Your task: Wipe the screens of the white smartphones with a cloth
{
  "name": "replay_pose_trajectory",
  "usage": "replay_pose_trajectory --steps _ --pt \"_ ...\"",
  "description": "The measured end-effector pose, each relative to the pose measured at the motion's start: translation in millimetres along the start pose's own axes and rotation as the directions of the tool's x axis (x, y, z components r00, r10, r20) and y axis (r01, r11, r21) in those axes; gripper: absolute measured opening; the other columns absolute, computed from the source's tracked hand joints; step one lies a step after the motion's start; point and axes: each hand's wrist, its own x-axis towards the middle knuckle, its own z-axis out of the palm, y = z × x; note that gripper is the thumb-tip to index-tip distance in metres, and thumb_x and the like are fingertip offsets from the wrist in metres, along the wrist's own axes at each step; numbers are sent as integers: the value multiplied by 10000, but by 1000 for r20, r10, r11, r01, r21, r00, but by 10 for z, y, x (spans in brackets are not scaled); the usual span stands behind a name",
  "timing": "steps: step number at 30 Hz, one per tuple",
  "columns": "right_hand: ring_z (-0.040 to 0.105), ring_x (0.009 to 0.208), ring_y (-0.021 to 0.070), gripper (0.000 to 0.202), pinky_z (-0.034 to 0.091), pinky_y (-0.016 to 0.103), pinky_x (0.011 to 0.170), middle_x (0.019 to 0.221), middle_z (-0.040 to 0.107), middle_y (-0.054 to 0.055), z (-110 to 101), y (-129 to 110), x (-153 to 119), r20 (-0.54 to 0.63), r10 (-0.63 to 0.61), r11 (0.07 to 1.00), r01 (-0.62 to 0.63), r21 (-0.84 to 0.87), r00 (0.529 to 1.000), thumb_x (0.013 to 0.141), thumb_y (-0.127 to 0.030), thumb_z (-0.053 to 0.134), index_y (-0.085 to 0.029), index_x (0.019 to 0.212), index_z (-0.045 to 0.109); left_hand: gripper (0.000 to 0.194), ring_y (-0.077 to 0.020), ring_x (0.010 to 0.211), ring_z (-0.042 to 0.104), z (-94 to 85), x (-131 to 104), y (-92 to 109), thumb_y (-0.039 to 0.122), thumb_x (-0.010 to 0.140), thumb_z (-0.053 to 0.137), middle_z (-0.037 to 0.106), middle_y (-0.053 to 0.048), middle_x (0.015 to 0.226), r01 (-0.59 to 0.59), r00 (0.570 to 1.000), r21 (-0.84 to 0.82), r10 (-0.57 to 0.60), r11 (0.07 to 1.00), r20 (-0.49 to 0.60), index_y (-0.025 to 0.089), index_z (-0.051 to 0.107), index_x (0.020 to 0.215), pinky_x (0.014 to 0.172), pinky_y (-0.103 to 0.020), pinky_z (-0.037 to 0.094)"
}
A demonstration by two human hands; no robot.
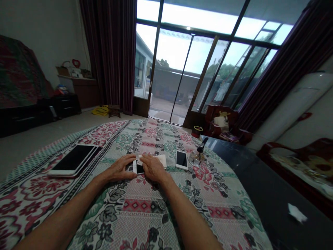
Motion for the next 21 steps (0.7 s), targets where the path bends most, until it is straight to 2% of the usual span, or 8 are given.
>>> replay_pose_trajectory --steps 4,11,15,21 --pt "418 1332 239 414 343 444 1106 1435 485 115 -31 -89 -207 16 -41 999 41 25 999 947 -183 378 -163 1334 523 605 -325 1280 473 -22 -5 32 361 616 750 555 -104 1358 -12 1000 -7 12 1000 4 184 637 1183 1098 -424 364" --pt "340 1389 259 441 306 481 1134 1484 430 81 -145 -297 -611 65 -51 996 46 74 997 951 -198 384 -183 1380 483 641 -335 1258 488 -37 2 22 323 605 741 547 -177 1339 -34 999 -3 34 999 25 76 622 1185 1102 -402 354" --pt "352 1383 258 436 307 474 1137 1478 441 79 -148 -268 -592 79 -40 995 33 92 996 950 -200 386 -177 1370 501 645 -341 1260 487 -40 0 5 328 612 724 549 -155 1343 -40 999 5 40 999 29 96 610 1203 1105 -424 357" --pt "429 1328 249 412 333 462 1120 1440 485 103 -100 -51 -343 42 -44 997 42 61 998 951 -196 381 -159 1327 544 582 -304 1249 498 -32 5 9 310 606 719 583 -95 1309 -63 998 26 62 998 23 166 638 1164 1100 -390 365"
